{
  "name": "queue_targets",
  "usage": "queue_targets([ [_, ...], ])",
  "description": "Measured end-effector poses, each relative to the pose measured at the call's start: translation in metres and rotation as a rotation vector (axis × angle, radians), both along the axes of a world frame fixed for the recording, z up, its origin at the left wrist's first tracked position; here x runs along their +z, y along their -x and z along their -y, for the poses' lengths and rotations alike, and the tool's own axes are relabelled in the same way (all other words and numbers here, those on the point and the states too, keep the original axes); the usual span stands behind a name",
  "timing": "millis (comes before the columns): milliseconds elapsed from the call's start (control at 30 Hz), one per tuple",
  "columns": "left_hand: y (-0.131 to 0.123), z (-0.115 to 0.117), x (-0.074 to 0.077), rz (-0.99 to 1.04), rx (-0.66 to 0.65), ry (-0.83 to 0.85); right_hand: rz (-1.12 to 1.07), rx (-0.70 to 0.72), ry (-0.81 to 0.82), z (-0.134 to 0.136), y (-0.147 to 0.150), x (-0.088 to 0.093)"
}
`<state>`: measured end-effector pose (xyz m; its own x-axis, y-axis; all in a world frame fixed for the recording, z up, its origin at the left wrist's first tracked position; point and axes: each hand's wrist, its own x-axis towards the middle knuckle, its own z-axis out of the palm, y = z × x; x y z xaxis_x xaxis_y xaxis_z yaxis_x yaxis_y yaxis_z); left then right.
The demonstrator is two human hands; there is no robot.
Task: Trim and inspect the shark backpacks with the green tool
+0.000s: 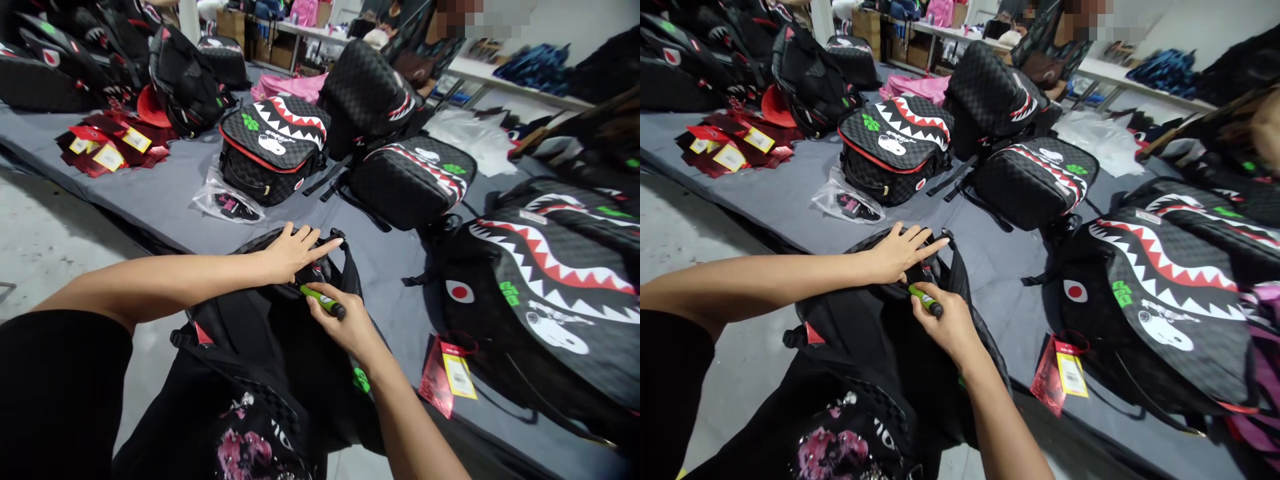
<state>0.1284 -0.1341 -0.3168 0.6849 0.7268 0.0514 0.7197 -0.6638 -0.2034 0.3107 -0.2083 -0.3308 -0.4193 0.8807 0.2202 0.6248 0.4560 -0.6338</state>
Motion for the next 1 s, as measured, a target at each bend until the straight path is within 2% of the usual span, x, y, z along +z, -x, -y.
queue_targets([
  [233,0.004,-0.002,-0.006,0.055,-0.01,-0.007,0.155,0.056,0.023,-0.012,0.003,0.012],
  [433,0.001,-0.005,-0.009,0.056,0.062,0.039,0.4,0.066,-0.154,-0.01,0.003,0.006],
  [567,0.001,-0.007,-0.005,0.054,0.03,0.088,0.389,0.069,-0.218,-0.006,-0.001,0.003],
  [767,-0.002,-0.01,0.005,0.035,0.011,0.145,0.403,0.039,-0.054,-0.005,0.003,0.01],
  [1000,-0.008,-0.012,-0.002,0.08,0.057,0.101,0.198,0.045,0.163,-0.011,-0.01,0.014],
])
